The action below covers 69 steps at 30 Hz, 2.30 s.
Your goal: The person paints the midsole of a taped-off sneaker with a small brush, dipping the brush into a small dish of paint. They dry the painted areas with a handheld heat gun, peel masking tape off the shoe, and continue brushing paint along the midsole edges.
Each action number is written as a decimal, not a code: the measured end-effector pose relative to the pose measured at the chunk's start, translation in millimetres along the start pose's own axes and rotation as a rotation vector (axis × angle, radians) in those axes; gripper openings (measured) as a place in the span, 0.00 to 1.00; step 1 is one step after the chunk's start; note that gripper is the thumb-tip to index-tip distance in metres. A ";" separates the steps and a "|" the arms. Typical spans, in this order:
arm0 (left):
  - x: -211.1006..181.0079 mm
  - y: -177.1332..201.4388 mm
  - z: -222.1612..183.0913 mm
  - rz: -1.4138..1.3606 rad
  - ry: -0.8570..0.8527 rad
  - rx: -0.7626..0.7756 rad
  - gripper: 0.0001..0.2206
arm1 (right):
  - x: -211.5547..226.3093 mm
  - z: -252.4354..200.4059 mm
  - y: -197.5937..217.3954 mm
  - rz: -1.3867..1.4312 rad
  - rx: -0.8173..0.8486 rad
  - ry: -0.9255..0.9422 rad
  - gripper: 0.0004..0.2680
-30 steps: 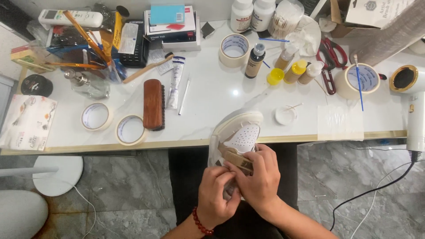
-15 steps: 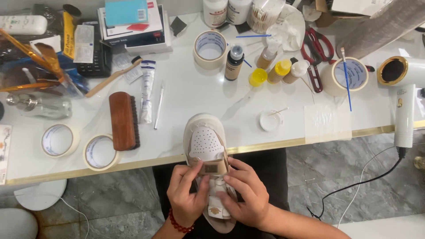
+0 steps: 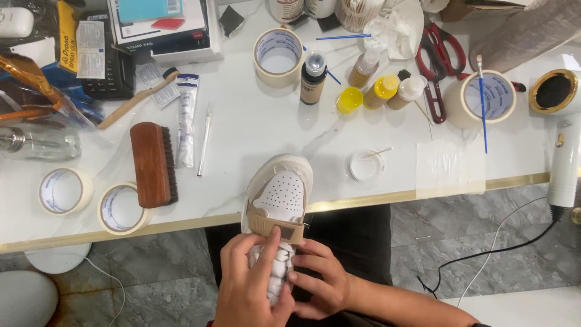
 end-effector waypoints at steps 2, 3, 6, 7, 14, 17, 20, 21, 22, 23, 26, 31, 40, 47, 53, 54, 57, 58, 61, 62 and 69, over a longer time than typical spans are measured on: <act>-4.5 -0.4 -0.3 0.066 0.018 -0.092 0.36 | -0.8 7.5 5.7 0.081 0.048 -0.025 0.19; -2.5 -2.7 -2.3 0.068 0.022 -0.089 0.36 | -0.4 10.9 16.8 0.086 0.047 -0.027 0.19; 7.8 -11.8 -5.7 0.034 0.036 -0.045 0.35 | -1.3 22.7 54.1 0.117 0.069 -0.065 0.16; 11.6 -15.1 -8.1 0.056 0.034 -0.080 0.35 | -6.0 25.1 79.5 -0.073 -0.081 -0.170 0.14; 18.5 -27.5 -17.0 0.110 -0.041 -0.173 0.32 | -89.9 42.0 189.3 -0.037 -0.522 -1.060 0.16; 23.5 -31.1 -18.6 0.130 0.000 -0.119 0.33 | -92.5 52.9 190.5 -0.049 -0.419 -1.112 0.15; 33.5 -37.3 -18.1 0.135 -0.071 -0.177 0.31 | -66.4 21.9 234.4 -0.420 -0.614 -0.774 0.06; 42.7 -42.5 -19.1 0.118 -0.089 -0.171 0.31 | -65.3 13.3 252.7 -0.444 -0.624 -0.776 0.06; 49.9 -46.9 -20.4 0.146 -0.134 -0.191 0.30 | -61.6 8.1 271.0 -0.609 -0.581 -0.741 0.04; 57.1 -51.3 -21.9 0.173 -0.179 -0.212 0.30 | -56.9 2.8 288.3 -0.771 -0.534 -0.705 0.02; 63.8 -60.6 -20.8 0.002 -0.309 -0.221 0.29 | -70.7 15.4 315.0 -1.029 -0.269 -0.690 0.02; 50.6 -52.0 -12.5 0.159 -0.281 -0.203 0.27 | -84.2 64.6 306.0 -1.243 0.174 -0.460 0.09; 29.6 -42.1 -11.5 0.173 -0.160 -0.163 0.28 | -106.2 37.9 305.3 -1.115 0.291 -0.228 0.09; 26.6 -44.7 -15.7 0.147 -0.096 -0.116 0.26 | -38.5 4.4 297.3 -0.362 -0.480 -0.143 0.13; 26.3 -41.6 -12.0 0.135 -0.104 -0.164 0.23 | -48.3 102.5 208.4 -0.199 -0.206 -0.325 0.13; 26.8 -41.6 -12.1 0.137 -0.098 -0.163 0.23 | -52.7 104.6 205.5 -0.194 -0.204 -0.326 0.13; 30.1 -42.0 -12.1 0.145 -0.091 -0.156 0.22 | -64.7 109.1 191.3 -0.263 -0.060 -0.308 0.10; 29.9 -42.4 -12.3 0.136 -0.123 -0.172 0.22 | -69.1 107.9 189.4 -0.286 -0.039 -0.315 0.09; 27.3 -43.1 -14.1 0.130 -0.108 -0.183 0.21 | -77.5 108.1 184.4 -0.302 -0.005 -0.357 0.07; 27.6 -43.2 -14.2 0.135 -0.068 -0.181 0.20 | -79.9 108.3 182.9 -0.299 0.004 -0.389 0.06; 36.5 -46.8 -18.5 0.145 -0.096 -0.174 0.19 | -83.2 117.4 173.0 -0.343 0.101 -0.491 0.04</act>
Point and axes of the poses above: each hand's wrist, its own z-axis towards the middle knuckle, its own y-axis out of the back of the hand, x = y × z, the point moved 5 cm from there along z, towards the middle knuckle, and after that the axes turned 9 degrees about z, right-handed, at the moved point
